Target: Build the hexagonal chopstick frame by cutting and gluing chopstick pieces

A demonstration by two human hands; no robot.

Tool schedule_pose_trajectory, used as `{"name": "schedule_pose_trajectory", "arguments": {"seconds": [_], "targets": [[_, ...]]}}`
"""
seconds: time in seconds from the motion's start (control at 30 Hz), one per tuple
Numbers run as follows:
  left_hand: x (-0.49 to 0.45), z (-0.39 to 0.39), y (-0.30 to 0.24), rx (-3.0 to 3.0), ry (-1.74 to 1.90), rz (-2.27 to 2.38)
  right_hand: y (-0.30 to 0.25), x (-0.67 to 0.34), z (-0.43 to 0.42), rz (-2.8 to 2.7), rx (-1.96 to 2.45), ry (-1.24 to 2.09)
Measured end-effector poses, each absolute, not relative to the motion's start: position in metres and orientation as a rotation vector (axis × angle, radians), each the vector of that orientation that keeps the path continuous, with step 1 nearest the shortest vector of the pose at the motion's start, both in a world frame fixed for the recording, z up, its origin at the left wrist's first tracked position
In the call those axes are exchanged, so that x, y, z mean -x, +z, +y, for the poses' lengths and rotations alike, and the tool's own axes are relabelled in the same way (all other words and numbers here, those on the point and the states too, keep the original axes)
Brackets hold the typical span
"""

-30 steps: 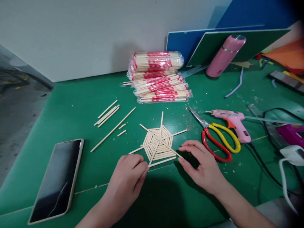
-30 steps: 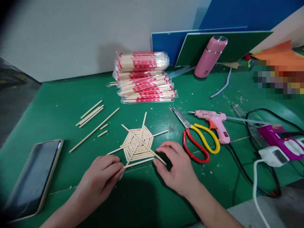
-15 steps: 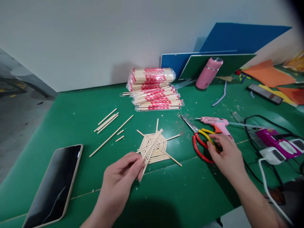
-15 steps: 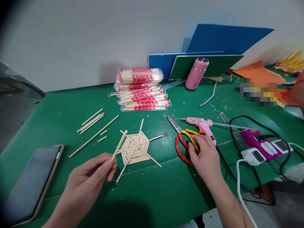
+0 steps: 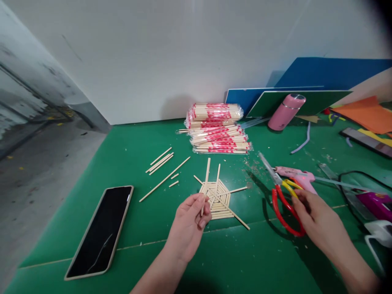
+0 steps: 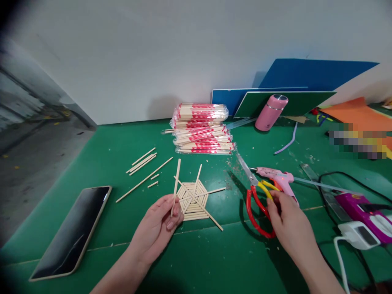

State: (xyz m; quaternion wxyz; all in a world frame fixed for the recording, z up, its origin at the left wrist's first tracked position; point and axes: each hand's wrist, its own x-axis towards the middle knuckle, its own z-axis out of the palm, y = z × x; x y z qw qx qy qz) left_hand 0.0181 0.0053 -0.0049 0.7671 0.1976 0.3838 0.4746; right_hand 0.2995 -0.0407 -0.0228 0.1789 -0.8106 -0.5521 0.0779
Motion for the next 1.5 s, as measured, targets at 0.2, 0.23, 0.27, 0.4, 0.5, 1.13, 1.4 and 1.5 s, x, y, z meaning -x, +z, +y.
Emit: {"name": "schedule_pose_trajectory", "arguments": {"seconds": [0.2, 0.23, 0.27, 0.4, 0.5, 1.13, 1.4, 1.5], "targets": [[-0.018, 0.006, -0.007, -0.425, 1.048, 0.841, -0.002, -0.267, -0.058, -0.932, 1.756, 1.406], [-0.018, 0.006, -0.007, -0.424, 1.053, 0.844, 0.0, -0.26, -0.058, -0.969, 1.677, 1.513], [-0.018, 0.006, -0.007, -0.423, 1.059, 0.847, 0.001, -0.253, -0.059, -1.047, 1.62, 1.557], [-0.016, 0.004, -0.007, -0.422, 1.079, 0.861, 0.007, -0.227, -0.058, -1.413, 1.681, 1.456], [-0.014, 0.004, -0.005, -0.425, 1.099, 0.882, 0.009, -0.216, -0.057, -1.553, 1.867, 1.342], [-0.015, -0.001, -0.006, -0.549, 1.088, 0.969, 0.019, -0.2, -0.052, -1.896, 1.814, 1.218], [-0.016, -0.001, -0.008, -0.611, 1.075, 0.994, 0.015, -0.206, -0.051, -1.929, 1.728, 1.143], [-0.015, -0.001, -0.008, -0.63, 1.067, 0.995, 0.013, -0.207, -0.051, -1.95, 1.739, 1.112]]}}
